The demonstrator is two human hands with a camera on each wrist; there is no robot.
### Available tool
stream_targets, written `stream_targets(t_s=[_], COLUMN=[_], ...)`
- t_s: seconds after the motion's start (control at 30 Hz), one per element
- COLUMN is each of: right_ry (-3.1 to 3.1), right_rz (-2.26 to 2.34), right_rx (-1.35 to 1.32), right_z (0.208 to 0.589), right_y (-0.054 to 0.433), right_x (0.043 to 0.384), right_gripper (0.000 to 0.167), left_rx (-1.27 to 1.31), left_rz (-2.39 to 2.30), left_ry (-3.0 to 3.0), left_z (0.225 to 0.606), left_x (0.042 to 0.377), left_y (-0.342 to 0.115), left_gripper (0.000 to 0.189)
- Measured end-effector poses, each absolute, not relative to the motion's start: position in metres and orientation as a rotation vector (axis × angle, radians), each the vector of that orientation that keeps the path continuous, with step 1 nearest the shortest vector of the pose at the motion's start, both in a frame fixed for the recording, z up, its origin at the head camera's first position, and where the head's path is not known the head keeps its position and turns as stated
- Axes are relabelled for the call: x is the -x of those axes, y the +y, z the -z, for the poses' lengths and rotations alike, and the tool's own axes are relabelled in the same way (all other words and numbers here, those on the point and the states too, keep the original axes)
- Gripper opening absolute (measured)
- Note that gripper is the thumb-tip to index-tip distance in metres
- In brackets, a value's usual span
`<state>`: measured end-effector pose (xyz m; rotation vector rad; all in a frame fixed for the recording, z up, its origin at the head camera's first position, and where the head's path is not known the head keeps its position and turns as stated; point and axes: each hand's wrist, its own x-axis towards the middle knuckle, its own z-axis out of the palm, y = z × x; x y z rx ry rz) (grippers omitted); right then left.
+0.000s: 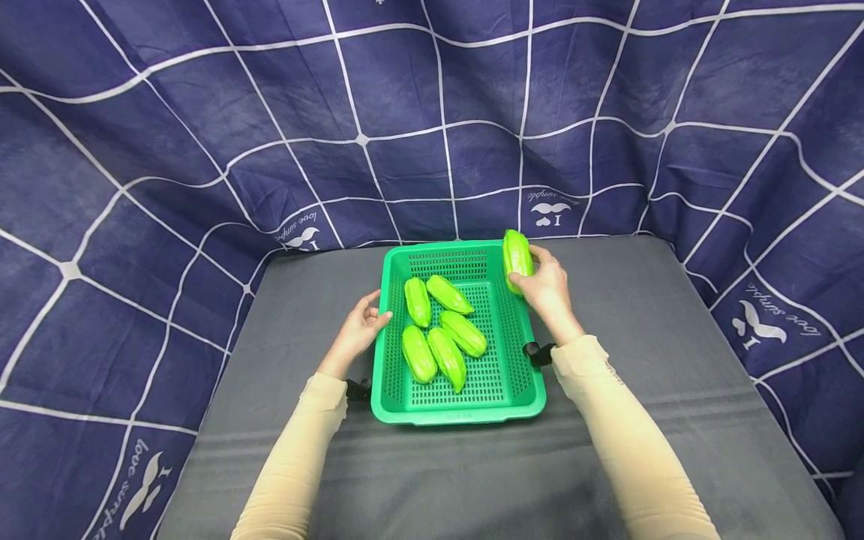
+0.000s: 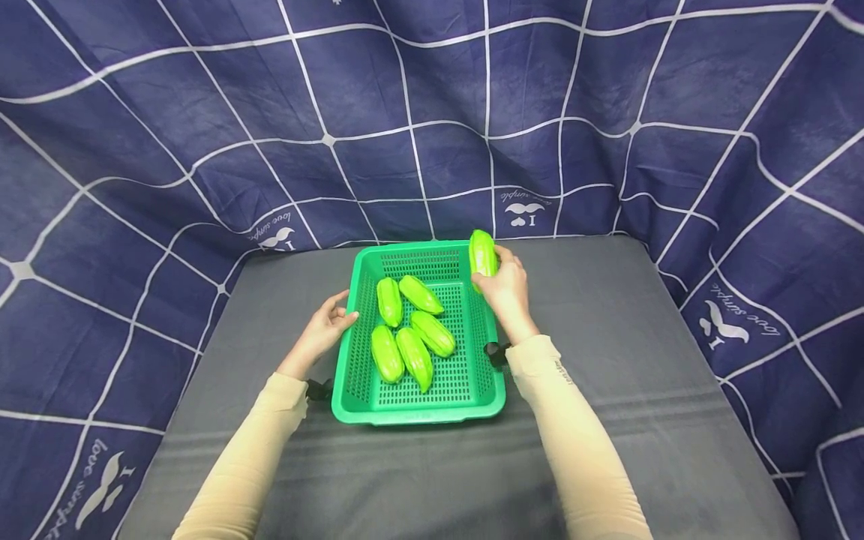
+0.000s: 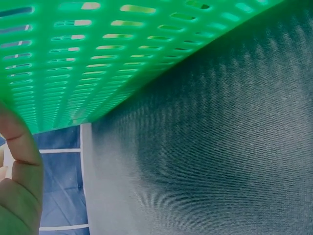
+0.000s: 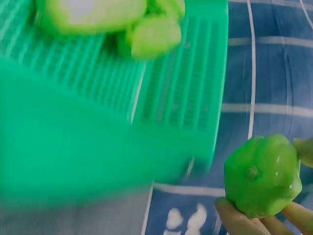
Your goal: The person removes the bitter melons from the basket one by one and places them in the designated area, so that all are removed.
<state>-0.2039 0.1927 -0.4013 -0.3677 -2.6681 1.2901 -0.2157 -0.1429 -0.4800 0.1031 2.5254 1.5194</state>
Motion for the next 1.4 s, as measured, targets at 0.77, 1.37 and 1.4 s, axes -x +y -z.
stream_targets(t_s=[0.77, 1.37, 1.4], right_ry=[-2.869, -2.951, -2.958], right_rz=[-1.165, -1.108, -1.111], right_rx=[0.52, 0.489, 0.491], right_z=[0.475, 0.498, 0.497], right_y=[0.261, 0.258, 0.257], right_x=[0.188, 0.189, 0.189], right_gripper=[0.066, 0.066, 0.067], left_rx=[-0.164, -0.149, -0.149], left_rz=[-1.306, -1.37, -1.371], left_ry=[2.632, 2.607, 2.606], left_z=[0.467, 0.468, 0.467], left_x=[0.216, 0.213, 0.213], left_y=[-0.139, -0.139, -0.139], left_gripper=[0.061, 0.061, 0.061])
